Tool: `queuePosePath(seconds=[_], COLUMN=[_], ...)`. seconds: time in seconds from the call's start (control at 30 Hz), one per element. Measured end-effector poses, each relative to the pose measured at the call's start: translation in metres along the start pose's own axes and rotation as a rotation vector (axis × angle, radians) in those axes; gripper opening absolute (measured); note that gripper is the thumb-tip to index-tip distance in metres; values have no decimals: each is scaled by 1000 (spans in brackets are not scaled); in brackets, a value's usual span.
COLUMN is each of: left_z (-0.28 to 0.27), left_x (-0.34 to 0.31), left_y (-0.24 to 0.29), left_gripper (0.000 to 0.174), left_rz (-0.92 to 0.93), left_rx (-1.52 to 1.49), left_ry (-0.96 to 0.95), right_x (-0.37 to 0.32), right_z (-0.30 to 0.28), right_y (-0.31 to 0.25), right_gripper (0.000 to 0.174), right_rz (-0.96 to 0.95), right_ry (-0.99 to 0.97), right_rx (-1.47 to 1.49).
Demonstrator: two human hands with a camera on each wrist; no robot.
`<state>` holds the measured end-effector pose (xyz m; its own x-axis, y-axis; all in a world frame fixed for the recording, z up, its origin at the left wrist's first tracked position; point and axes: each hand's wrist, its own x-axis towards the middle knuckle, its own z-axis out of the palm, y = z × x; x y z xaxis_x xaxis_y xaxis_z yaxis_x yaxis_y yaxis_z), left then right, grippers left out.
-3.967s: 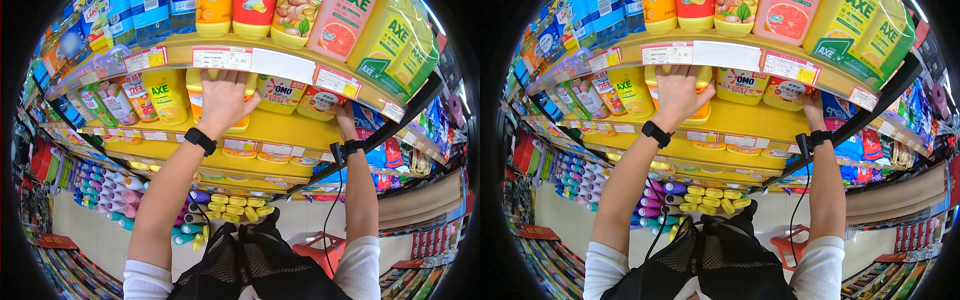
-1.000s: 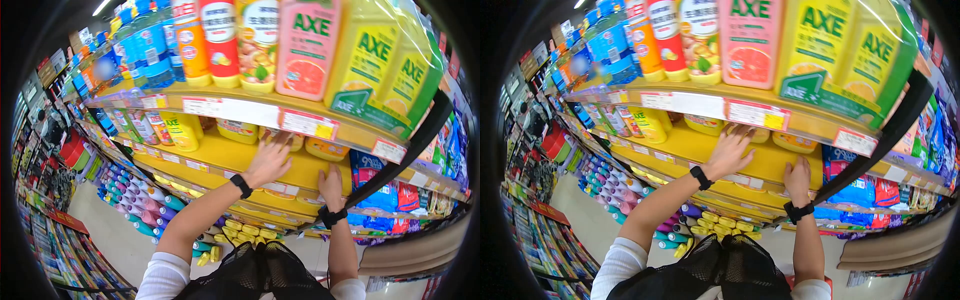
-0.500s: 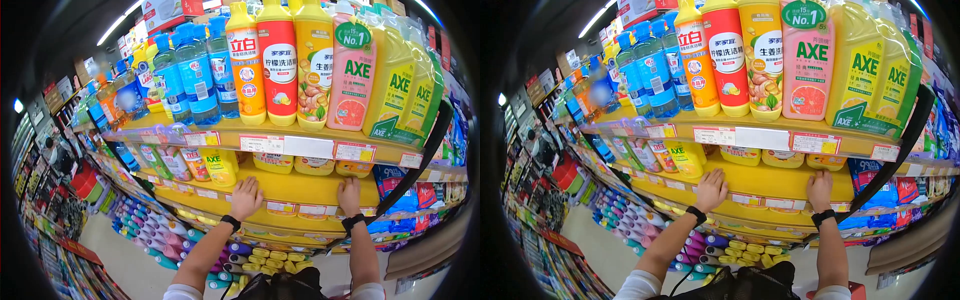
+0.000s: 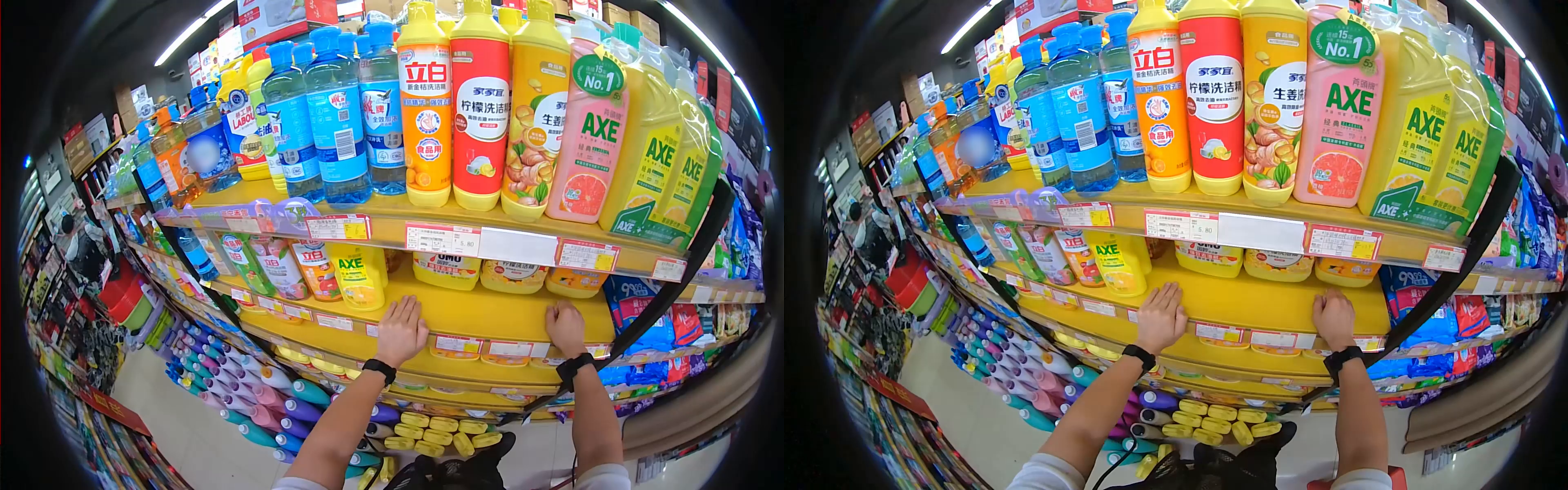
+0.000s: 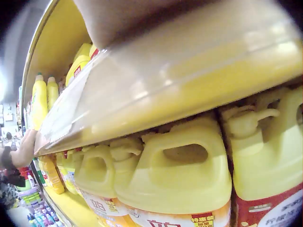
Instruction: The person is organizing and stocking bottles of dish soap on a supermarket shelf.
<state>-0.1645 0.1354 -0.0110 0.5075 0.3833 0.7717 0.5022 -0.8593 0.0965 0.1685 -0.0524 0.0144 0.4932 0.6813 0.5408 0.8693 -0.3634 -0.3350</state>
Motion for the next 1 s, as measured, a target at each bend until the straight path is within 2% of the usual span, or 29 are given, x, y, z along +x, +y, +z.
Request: queuePosePath(seconds=[0.17,0.4,1.0], left_z=[-2,-2,-4], left_x=[2,2,3], left_y=[1,3,5], left_gripper=[36,36,35], left_rz=[0,-17,3], left_rx=[2,-10,35], left_ry=[-2,-21,-35], right_x=[-2,1,-2], right_z=[5,-5,-4], right_y=[8,-4,-4], right_gripper=[25,28,25], right_rz=[-52,66,46], right_ry=[39,-11,-21], right_rx=[3,42,57])
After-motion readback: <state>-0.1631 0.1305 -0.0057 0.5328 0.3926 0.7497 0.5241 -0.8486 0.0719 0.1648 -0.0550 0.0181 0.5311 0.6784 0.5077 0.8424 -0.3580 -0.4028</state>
